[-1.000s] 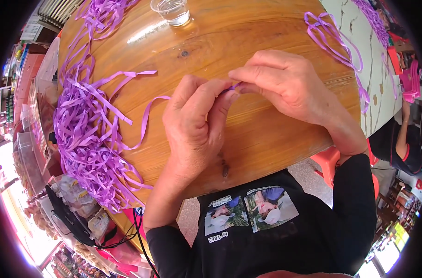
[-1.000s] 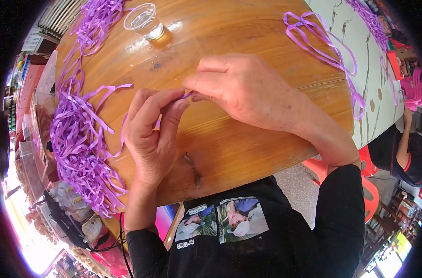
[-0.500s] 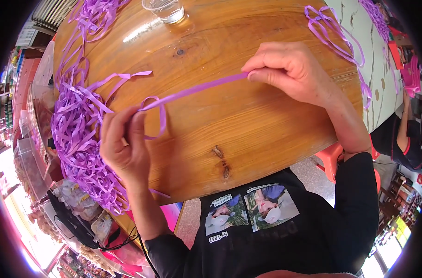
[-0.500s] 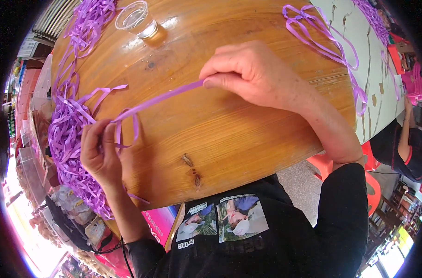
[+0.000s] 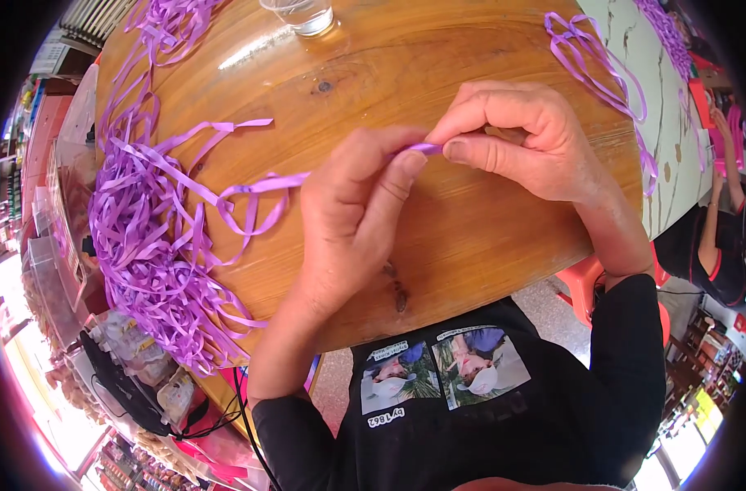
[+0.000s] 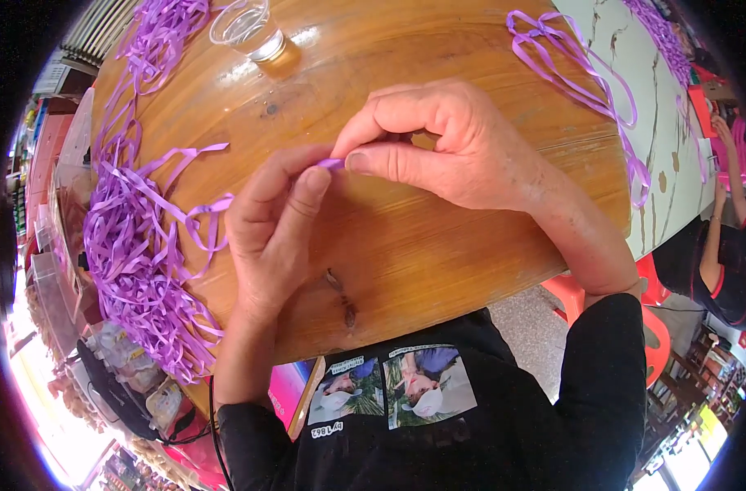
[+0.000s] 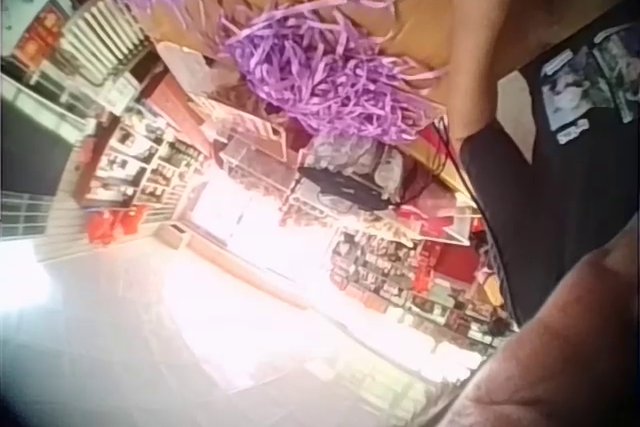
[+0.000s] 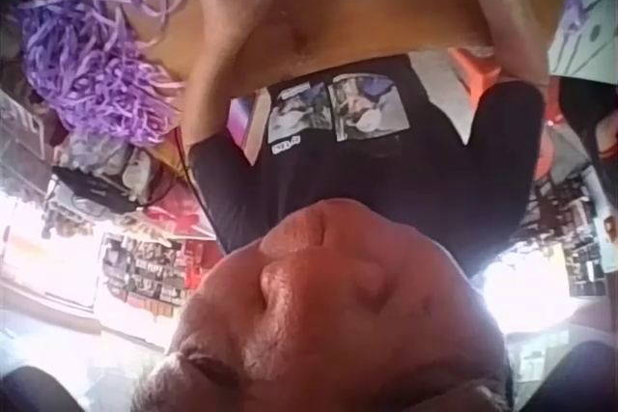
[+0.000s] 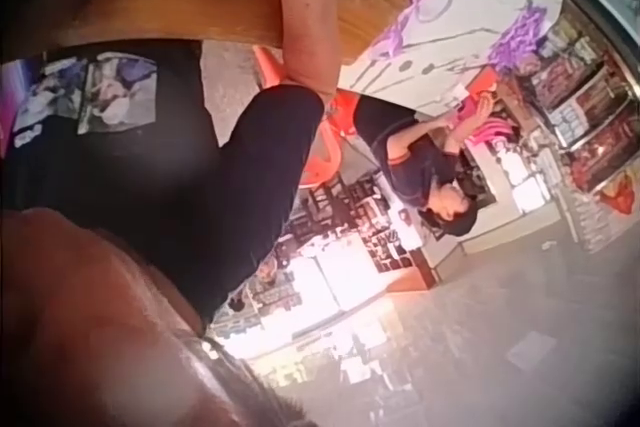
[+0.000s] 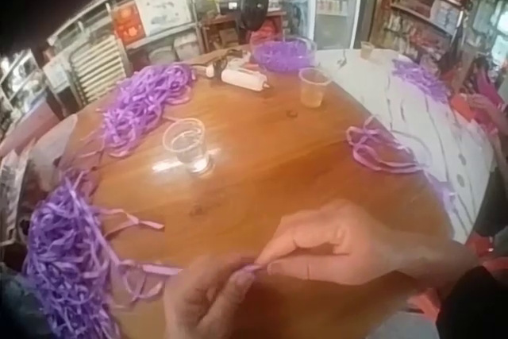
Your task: Manually tying and bundling purple plastic ribbons on a wooden table.
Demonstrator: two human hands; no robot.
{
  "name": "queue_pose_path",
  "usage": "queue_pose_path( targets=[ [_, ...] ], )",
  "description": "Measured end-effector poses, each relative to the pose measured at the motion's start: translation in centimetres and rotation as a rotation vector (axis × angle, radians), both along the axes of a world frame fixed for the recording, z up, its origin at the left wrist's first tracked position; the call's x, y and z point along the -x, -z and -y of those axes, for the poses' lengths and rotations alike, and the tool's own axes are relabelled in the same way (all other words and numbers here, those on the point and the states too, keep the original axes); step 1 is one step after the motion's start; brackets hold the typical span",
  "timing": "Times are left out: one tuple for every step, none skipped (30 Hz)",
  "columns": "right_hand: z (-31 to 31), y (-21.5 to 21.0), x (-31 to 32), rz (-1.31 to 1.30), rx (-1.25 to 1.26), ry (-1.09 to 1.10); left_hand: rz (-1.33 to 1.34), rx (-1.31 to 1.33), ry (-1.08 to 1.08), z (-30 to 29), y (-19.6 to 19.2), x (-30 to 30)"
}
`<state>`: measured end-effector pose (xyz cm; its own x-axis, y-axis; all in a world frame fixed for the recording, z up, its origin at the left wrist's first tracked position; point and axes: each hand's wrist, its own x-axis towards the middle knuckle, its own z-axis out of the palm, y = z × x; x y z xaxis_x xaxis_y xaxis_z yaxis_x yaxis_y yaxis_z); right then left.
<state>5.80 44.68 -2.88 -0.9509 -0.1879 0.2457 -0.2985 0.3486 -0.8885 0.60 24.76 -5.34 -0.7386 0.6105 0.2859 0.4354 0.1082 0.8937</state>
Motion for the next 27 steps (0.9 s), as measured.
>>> queue_pose_path(
  targets=[
    [-0.2, 0.1, -0.1, 0.001, -0.001, 0.007, 0.263, -0.052, 0.04, -0.1, 0.3, -0.1],
    [-0.2, 0.4, 0.0, -0.074, -0.074, 0.028, 0.264, -0.051, 0.047, -0.1, 0.2, -0.1],
    [-0.3, 0.7, 0.1, -0.148, -0.146, 0.048, 0.17, -0.003, -0.01, -0.1, 0.2, -0.1],
    [-0.3, 1.1, 0.1, -0.146, -0.148, 0.054, 0.075, 0.044, -0.066, -0.2, 0.1, -0.1],
    [-0.3, 1.7, 0.2, -0.307, -0.34, 0.099, 0.077, 0.043, -0.06, -0.1, 0.2, 0.0],
    [-0.4, 2.1, 0.2, -0.466, -0.533, 0.144, 0.093, 0.064, -0.088, 0.0, 0.5, 0.2],
    [-0.5, 2.2, 0.2, -0.463, -0.532, 0.146, 0.108, 0.086, -0.119, 0.2, 0.7, 0.4],
    [-0.7, 2.3, 0.2, -0.464, -0.563, 0.124, 0.11, 0.087, -0.117, 0.2, 0.7, 0.5],
    [-0.8, 2.4, 0.2, -0.464, -0.594, 0.102, 0.099, 0.082, -0.127, 0.2, 0.5, 0.6],
    [-0.7, 2.4, 0.2, -0.464, -0.589, 0.101, 0.087, 0.079, -0.141, 0.2, 0.4, 0.7],
    [-0.6, 2.2, 0.1, -0.397, -0.583, 0.073, 0.087, 0.083, -0.143, 0.2, 0.3, 0.7],
    [-0.5, 1.9, 0.0, -0.331, -0.577, 0.044, 0.051, 0.07, -0.153, 0.1, 0.3, 0.8],
    [-0.3, 1.5, -0.2, -0.33, -0.574, 0.044, 0.015, 0.055, -0.16, 0.0, 0.3, 0.8],
    [-0.1, 1.1, -0.3, -0.092, -0.3, -0.091, 0.015, 0.058, -0.161, 0.0, 0.3, 0.7],
    [0.0, 0.8, -0.2, 0.145, -0.023, -0.224, 0.211, -0.03, -0.14, 0.1, 0.2, 0.6],
    [0.0, 0.7, -0.2, 0.147, -0.022, -0.222, 0.409, -0.12, -0.116, -0.1, 0.3, 0.5],
    [0.1, 0.6, 0.0, 0.182, 0.137, -0.22, 0.411, -0.12, -0.114, -0.4, 0.1, 0.3],
    [0.3, 0.7, 0.2, 0.217, 0.296, -0.218, 0.602, -0.227, -0.11, -0.7, -0.2, 0.1],
    [0.4, 0.9, 0.4, 0.216, 0.294, -0.217, 0.79, -0.336, -0.106, -0.9, -0.4, 0.1],
    [0.6, 1.4, 0.5, 0.141, 0.309, -0.176, 0.79, -0.337, -0.105, -0.7, -0.1, 0.1],
    [0.8, 1.8, 0.5, 0.066, 0.324, -0.136, 0.875, -0.457, -0.055, -0.4, 0.6, 0.2],
    [1.0, 2.0, 0.7, 0.068, 0.324, -0.138, 0.958, -0.577, -0.007, 0.0, 1.1, 0.2],
    [1.2, 2.1, 0.8, 0.04, 0.307, -0.108, 0.958, -0.579, -0.01, 0.1, 1.2, 0.1],
    [1.4, 2.2, 0.8, 0.012, 0.291, -0.077, 0.92, -0.567, -0.04, 0.1, 1.3, -0.1],
    [1.5, 2.2, 0.8, 0.015, 0.291, -0.079, 0.883, -0.555, -0.071, 0.1, 1.4, -0.3],
    [1.6, 2.2, 0.8, -0.013, 0.246, -0.067, 0.886, -0.555, -0.075, -0.2, 1.3, -0.7],
    [1.7, 2.2, 0.8, -0.041, 0.201, -0.056, 0.822, -0.53, -0.105, -0.7, 0.9, -1.1]
  ],
)
